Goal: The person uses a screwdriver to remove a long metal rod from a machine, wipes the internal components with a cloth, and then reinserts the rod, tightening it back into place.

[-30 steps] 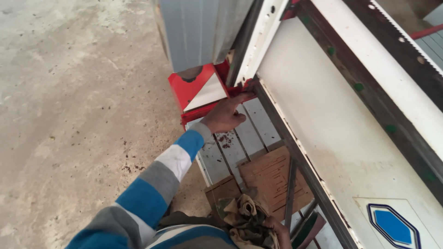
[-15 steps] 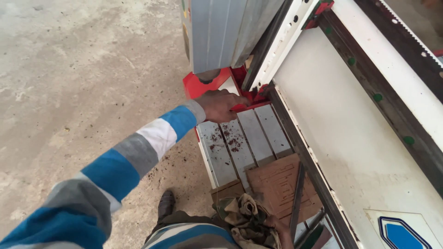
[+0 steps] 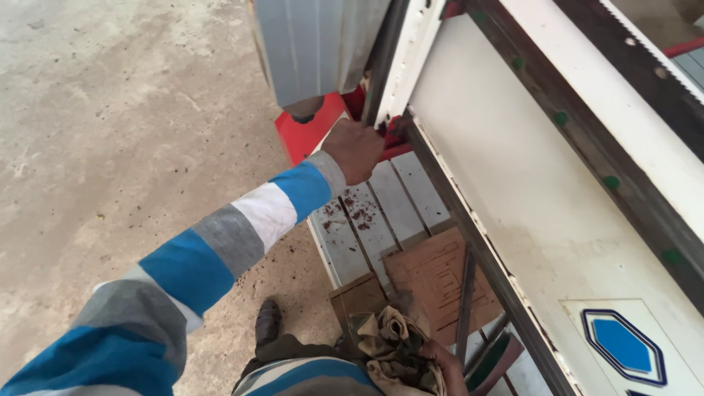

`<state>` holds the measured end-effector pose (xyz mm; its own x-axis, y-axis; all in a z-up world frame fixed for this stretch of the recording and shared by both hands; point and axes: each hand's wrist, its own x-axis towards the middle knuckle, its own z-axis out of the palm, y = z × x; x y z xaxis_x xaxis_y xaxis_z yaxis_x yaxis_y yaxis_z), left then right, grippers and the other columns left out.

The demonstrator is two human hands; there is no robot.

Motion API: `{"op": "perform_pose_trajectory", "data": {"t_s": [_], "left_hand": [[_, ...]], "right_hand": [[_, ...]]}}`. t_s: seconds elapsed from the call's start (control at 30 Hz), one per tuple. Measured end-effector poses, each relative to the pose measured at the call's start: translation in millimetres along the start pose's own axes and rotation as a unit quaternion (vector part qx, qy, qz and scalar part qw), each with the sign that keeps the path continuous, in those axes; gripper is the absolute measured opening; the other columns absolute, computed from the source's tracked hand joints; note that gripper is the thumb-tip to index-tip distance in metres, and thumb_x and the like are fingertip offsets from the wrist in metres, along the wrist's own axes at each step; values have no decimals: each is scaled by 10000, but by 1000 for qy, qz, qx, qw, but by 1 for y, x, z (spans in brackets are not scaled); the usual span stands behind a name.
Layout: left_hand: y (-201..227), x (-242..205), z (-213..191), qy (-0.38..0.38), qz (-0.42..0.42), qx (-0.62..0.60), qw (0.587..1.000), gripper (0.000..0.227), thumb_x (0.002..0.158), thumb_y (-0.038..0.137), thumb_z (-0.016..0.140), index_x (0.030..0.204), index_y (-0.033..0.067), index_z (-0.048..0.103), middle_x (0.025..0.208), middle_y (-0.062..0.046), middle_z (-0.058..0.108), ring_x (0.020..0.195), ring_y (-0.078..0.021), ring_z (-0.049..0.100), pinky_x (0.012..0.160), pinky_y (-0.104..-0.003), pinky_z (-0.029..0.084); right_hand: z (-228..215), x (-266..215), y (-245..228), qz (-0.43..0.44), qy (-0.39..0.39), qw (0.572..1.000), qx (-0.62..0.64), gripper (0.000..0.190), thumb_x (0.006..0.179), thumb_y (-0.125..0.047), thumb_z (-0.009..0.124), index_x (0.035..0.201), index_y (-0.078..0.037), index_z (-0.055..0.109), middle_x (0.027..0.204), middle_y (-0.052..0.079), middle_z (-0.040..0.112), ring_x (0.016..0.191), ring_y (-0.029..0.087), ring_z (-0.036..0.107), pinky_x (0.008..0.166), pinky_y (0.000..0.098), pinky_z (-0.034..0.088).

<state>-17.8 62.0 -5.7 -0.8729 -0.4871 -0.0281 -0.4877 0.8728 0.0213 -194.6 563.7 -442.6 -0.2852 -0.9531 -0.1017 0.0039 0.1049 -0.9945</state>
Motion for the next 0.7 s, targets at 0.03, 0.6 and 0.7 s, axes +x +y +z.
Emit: {"op": "perform_pose_trajectory", "data": {"t_s": [0.03,0.6,0.7], "left_hand": [[1,-3,-4,-1,4,1,1000,110,801,102,678,851,63,768,901,-158,748,888,-356,740,756,-506,559],[-28,14,36,-19,-90,-295,951,424,818,338,728,1135,60,682,1129,-198,703,1058,-354,667,902,-438,532],[-15,-29,7,84,-127,-384,911,362,832,311,722,1105,79,674,990,-167,693,910,-306,674,799,-416,534]], "right_hand": [[3,-3,-12,0,4,1000,2,111,970,-36,587,1015,18,674,983,152,666,894,239,673,859,354,514],[48,-11,-71,-117,110,972,-174,407,967,-171,657,1342,-55,548,1240,173,632,1147,263,675,1008,454,505],[53,-14,-159,-114,14,977,-181,528,1036,-377,568,1433,-48,456,1354,201,553,1274,315,600,1070,488,423]]}}
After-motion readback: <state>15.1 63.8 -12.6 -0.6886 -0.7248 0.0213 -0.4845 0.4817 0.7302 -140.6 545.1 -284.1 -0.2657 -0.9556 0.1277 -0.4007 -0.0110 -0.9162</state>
